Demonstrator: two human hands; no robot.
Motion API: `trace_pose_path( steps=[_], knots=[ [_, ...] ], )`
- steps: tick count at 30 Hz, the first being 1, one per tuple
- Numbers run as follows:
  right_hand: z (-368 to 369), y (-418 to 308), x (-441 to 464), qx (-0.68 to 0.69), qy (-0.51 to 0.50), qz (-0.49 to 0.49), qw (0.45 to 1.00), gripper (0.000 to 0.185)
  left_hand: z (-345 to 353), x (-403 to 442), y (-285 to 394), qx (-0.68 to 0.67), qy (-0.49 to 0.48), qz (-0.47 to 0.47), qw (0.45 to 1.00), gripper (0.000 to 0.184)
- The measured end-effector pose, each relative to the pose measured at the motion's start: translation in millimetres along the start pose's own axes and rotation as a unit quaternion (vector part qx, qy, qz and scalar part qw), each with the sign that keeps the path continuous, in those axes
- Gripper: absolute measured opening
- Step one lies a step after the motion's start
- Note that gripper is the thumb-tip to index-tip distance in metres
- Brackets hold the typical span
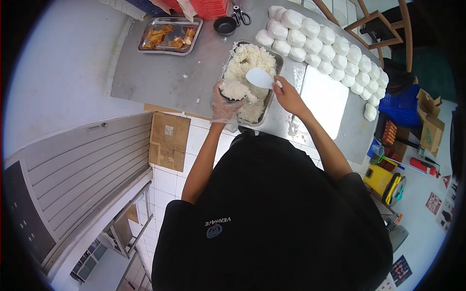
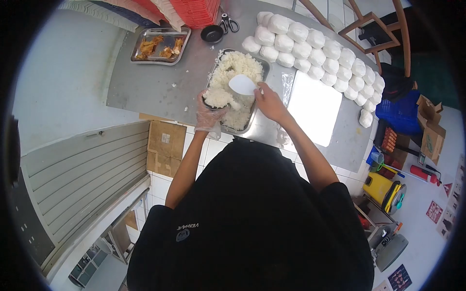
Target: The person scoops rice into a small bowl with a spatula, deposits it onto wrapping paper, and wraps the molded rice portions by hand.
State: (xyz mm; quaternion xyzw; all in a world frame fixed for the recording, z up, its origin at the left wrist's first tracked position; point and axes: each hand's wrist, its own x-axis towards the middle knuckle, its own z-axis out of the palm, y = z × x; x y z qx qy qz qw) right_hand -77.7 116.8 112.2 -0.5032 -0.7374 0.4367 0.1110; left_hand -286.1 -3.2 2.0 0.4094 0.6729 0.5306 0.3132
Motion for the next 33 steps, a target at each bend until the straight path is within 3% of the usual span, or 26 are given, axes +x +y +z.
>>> trace_pose_path(
  steps=[2, 3, 4, 6, 8, 12, 15, 18, 20, 24, 28, 30, 31, 33],
  knots=[
    [13, 14, -10, 0.102, -0.042, 0.032, 0.993, 0.036, 6, 3, -1, -0.073, 0.011, 0.013, 0.997, 0.095],
    [30, 27, -17, 0.122, -0.033, -0.035, 0.991, 0.032, 6, 4, 2, -0.074, 0.008, 0.016, 0.997, 0.095],
    [32, 16, -30, 0.134, -0.065, -0.028, 0.988, 0.032, 7, 4, 10, -0.065, -0.003, 0.032, 0.997, 0.095],
    [34, -8, -45, 0.093, -0.045, -0.017, 0.995, 0.026, 4, 5, 29, -0.057, -0.017, 0.049, 0.997, 0.094],
    [37, -19, -49, 0.052, -0.050, -0.029, 0.997, 0.027, -3, 5, 50, 0.068, -0.025, 0.120, 0.990, 0.093],
    [33, -27, -42, -0.060, -0.063, -0.094, 0.992, 0.026, -7, 6, 38, 0.035, -0.058, 0.101, 0.993, 0.095],
    [10, 1, -2, -0.017, -0.128, -0.155, 0.979, 0.026, -11, 6, 24, 0.081, -0.079, 0.118, 0.987, 0.095],
    [-10, -48, -27, 0.009, -0.088, -0.095, 0.992, 0.027, -11, 2, 31, 0.059, -0.113, 0.080, 0.989, 0.094],
    [28, -40, -53, -0.057, -0.056, -0.156, 0.985, 0.027, -12, 3, 47, -0.023, -0.129, -0.002, 0.991, 0.093],
    [41, -32, -56, -0.065, -0.039, -0.157, 0.985, 0.027, -21, -6, 40, 0.096, -0.094, 0.068, 0.989, 0.095],
    [35, -22, -45, -0.082, -0.058, -0.114, 0.988, 0.027, -16, -3, 29, 0.082, -0.100, 0.079, 0.988, 0.101],
    [22, -5, -23, 0.067, -0.093, -0.165, 0.980, 0.028, -16, -2, 25, 0.078, -0.103, 0.086, 0.988, 0.103],
    [4, -7, -16, 0.108, -0.134, -0.077, 0.982, 0.028, -16, -4, 26, 0.023, -0.100, 0.086, 0.991, 0.106],
    [16, -8, -16, 0.095, -0.100, -0.064, 0.988, 0.027, -17, -1, 23, -0.024, -0.113, 0.074, 0.991, 0.114]
  ],
)
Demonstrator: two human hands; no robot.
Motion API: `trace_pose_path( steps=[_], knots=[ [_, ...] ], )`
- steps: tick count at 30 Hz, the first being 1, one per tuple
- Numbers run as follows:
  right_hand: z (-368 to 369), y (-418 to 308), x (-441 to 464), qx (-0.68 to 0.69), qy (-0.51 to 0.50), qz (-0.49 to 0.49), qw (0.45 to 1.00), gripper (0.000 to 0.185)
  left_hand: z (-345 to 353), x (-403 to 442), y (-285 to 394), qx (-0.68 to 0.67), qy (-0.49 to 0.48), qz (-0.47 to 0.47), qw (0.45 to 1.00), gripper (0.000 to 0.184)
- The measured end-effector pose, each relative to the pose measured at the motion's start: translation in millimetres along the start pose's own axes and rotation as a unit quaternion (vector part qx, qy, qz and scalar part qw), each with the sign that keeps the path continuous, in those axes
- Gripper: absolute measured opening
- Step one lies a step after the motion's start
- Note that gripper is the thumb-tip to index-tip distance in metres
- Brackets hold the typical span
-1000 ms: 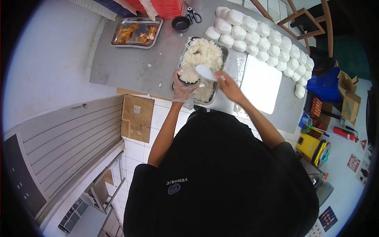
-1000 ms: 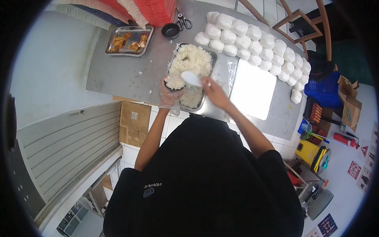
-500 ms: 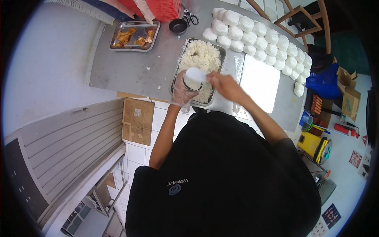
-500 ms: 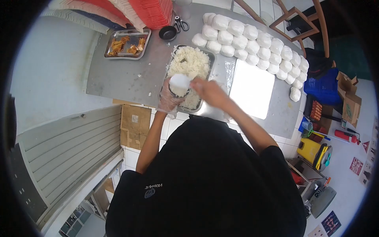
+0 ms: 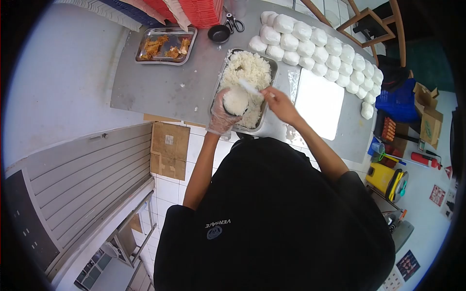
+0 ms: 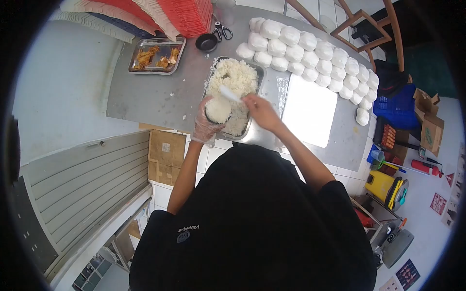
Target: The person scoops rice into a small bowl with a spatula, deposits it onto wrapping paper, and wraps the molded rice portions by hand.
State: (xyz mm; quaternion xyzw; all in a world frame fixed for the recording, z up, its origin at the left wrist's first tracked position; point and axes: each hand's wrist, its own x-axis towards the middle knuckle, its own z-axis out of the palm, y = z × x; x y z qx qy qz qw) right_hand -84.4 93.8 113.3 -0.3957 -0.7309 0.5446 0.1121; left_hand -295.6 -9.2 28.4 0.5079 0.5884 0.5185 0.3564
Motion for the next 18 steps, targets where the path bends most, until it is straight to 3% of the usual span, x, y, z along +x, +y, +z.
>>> trace_pose_path(
  steps=[2, 3, 6, 8, 9, 11, 14, 17, 18],
  knots=[
    [25, -21, -10, -0.049, 0.050, 0.049, 0.996, 0.024, -5, 9, 4, 0.041, -0.018, 0.004, 0.999, 0.115],
    [31, -24, -14, -0.057, 0.039, 0.005, 0.998, 0.023, -8, 14, 9, 0.086, -0.035, 0.009, 0.996, 0.117],
    [31, -20, -14, -0.089, 0.008, 0.024, 0.996, 0.022, -14, 13, 25, 0.108, -0.063, -0.015, 0.992, 0.113],
    [8, 5, 10, -0.130, -0.080, -0.066, 0.986, 0.022, -8, 10, 15, 0.119, -0.062, 0.000, 0.991, 0.114],
    [-17, -22, 13, -0.137, -0.094, -0.033, 0.986, 0.022, -6, 9, 12, 0.130, -0.060, 0.013, 0.990, 0.115],
    [-24, -45, 16, -0.121, 0.016, -0.022, 0.992, 0.026, -5, 17, 23, 0.099, -0.069, 0.004, 0.993, 0.117],
    [25, -27, -7, -0.208, -0.020, -0.030, 0.977, 0.026, -16, 15, 28, 0.103, -0.079, -0.017, 0.991, 0.119],
    [25, -19, -13, -0.219, -0.060, -0.009, 0.974, 0.023, -13, 15, 24, 0.137, -0.077, -0.043, 0.987, 0.119],
    [26, -4, -8, -0.169, -0.036, -0.051, 0.984, 0.023, -12, 7, 20, 0.142, -0.085, -0.068, 0.984, 0.120]
  ],
)
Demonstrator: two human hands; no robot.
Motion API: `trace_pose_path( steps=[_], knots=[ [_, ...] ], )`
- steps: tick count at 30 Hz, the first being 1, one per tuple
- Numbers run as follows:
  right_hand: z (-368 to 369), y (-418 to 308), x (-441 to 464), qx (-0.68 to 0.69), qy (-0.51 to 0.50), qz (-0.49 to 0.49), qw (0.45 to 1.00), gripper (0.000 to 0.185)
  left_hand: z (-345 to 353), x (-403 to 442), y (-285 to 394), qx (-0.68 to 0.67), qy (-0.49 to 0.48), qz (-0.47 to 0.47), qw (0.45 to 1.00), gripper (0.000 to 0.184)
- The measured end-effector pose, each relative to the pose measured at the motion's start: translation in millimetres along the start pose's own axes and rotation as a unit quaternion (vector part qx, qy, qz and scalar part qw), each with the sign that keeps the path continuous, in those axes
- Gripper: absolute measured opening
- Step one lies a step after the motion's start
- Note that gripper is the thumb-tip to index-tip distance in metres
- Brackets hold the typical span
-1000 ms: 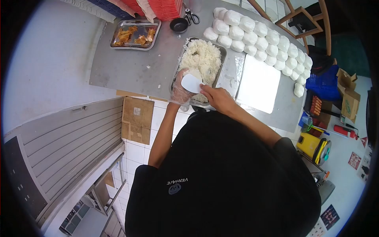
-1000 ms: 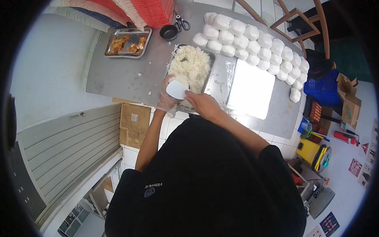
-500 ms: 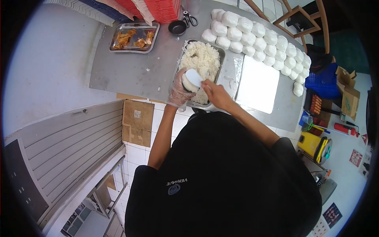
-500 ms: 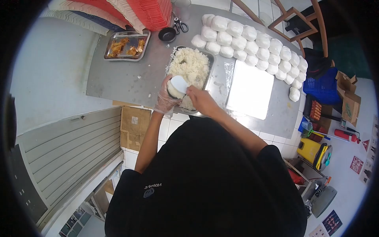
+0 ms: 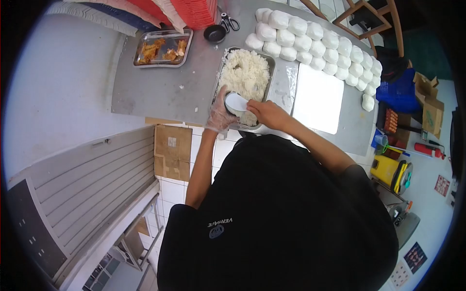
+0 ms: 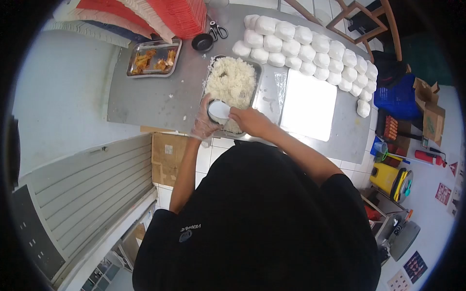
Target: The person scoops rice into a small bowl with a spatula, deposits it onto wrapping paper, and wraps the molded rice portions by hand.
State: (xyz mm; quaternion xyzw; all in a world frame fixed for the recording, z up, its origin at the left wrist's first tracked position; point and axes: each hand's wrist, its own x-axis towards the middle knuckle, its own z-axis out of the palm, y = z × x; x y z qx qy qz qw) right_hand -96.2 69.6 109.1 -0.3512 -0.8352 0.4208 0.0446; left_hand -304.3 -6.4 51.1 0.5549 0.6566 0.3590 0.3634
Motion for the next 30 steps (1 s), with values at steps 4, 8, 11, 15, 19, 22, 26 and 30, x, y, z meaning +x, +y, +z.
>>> trace_pose_path(
  steps=[4, 8, 11, 15, 19, 22, 26, 30],
  knots=[
    [-33, -2, 3, 0.083, 0.071, 0.061, 0.992, 0.027, 19, -1, -13, -0.130, 0.078, 0.065, 0.986, 0.118],
    [-6, -3, -1, 0.106, 0.019, 0.078, 0.991, 0.028, 18, -3, -12, -0.045, 0.106, 0.025, 0.993, 0.110],
    [-33, -2, 0, 0.116, 0.056, 0.092, 0.987, 0.025, 29, 4, -23, -0.123, 0.156, -0.005, 0.980, 0.103],
    [2, -27, -11, 0.047, 0.032, 0.128, 0.990, 0.027, 26, 2, -17, -0.079, 0.175, 0.010, 0.981, 0.102],
    [-20, 7, 6, 0.050, -0.027, 0.038, 0.998, 0.025, 16, -9, -21, -0.056, 0.115, 0.035, 0.991, 0.101],
    [0, -17, 4, 0.056, 0.009, 0.075, 0.996, 0.027, 8, -6, -9, -0.100, 0.077, 0.023, 0.992, 0.103],
    [-24, 11, 26, 0.124, -0.003, 0.039, 0.991, 0.023, -6, -14, -17, -0.110, 0.041, 0.036, 0.992, 0.111],
    [1, -12, 15, 0.078, -0.008, 0.031, 0.996, 0.027, -13, -3, -15, -0.016, 0.000, 0.045, 0.999, 0.116]
  ],
)
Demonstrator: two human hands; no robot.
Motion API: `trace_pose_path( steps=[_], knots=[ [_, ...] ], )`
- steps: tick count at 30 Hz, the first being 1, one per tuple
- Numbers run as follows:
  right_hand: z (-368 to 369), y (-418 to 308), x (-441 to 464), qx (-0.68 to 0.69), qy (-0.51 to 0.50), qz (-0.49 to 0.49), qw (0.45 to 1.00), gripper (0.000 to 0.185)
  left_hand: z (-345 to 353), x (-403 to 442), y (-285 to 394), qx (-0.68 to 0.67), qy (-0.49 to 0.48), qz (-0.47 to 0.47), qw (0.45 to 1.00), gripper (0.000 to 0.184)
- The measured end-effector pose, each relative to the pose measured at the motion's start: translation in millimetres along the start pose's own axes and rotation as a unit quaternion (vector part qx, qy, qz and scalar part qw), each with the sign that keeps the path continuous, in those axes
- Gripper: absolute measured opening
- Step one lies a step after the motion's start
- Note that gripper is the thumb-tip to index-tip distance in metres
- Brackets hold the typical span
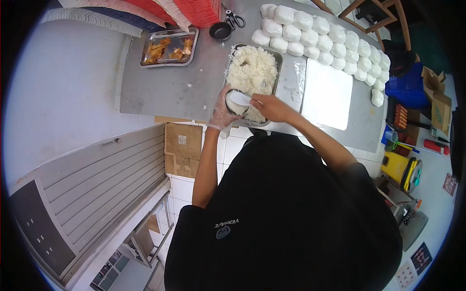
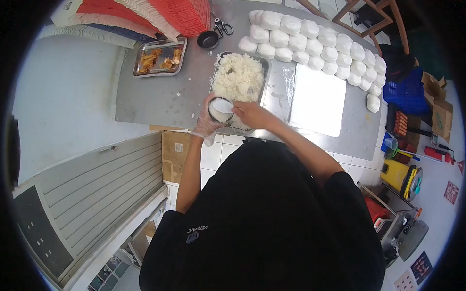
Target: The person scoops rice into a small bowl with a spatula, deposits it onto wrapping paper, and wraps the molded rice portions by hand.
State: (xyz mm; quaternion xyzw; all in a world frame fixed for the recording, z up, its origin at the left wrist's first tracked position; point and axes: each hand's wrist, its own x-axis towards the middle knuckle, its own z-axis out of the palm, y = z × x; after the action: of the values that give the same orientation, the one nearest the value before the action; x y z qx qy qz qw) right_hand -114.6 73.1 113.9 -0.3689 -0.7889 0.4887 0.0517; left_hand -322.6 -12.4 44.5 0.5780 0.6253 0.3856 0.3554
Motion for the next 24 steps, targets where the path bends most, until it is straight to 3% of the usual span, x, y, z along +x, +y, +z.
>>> trace_pose_path(
  steps=[3, 4, 5, 8, 10, 12, 13, 15, 19, 21, 24],
  knots=[
    [-26, 4, 11, 0.025, 0.023, 0.032, 0.999, 0.025, 7, -6, -3, -0.002, 0.007, 0.027, 1.000, 0.117],
    [-15, 4, 10, 0.029, 0.031, -0.081, 0.996, 0.026, 7, -6, -2, -0.004, 0.004, 0.025, 1.000, 0.117],
    [-1, 0, 2, 0.026, -0.010, 0.024, 0.999, 0.026, 7, -4, 0, -0.033, -0.007, -0.014, 0.999, 0.117],
    [-16, 7, 5, 0.001, -0.019, -0.004, 1.000, 0.026, 12, -1, -7, -0.081, 0.004, -0.042, 0.996, 0.113],
    [-30, -2, 0, 0.044, 0.070, 0.052, 0.995, 0.026, 15, -5, -8, -0.100, 0.022, -0.042, 0.994, 0.110],
    [-17, -1, -12, 0.056, 0.065, 0.056, 0.995, 0.026, 18, 0, -6, -0.122, 0.118, -0.100, 0.980, 0.103],
    [-8, -2, -21, 0.069, 0.063, 0.059, 0.994, 0.026, 19, 3, -3, -0.124, 0.120, -0.101, 0.980, 0.103],
    [12, -4, -25, 0.038, 0.082, 0.070, 0.993, 0.026, 24, 6, -1, -0.028, 0.139, -0.046, 0.989, 0.098],
    [-8, 14, -9, 0.040, 0.016, 0.077, 0.996, 0.029, 30, -6, -1, -0.056, 0.135, -0.061, 0.987, 0.093],
    [-6, 34, -3, 0.102, 0.106, 0.047, 0.988, 0.029, 38, -9, 5, -0.146, 0.172, -0.060, 0.972, 0.095],
    [2, 20, -13, 0.129, 0.001, 0.057, 0.990, 0.029, 32, -19, 13, -0.128, 0.162, -0.034, 0.978, 0.098]
  ],
)
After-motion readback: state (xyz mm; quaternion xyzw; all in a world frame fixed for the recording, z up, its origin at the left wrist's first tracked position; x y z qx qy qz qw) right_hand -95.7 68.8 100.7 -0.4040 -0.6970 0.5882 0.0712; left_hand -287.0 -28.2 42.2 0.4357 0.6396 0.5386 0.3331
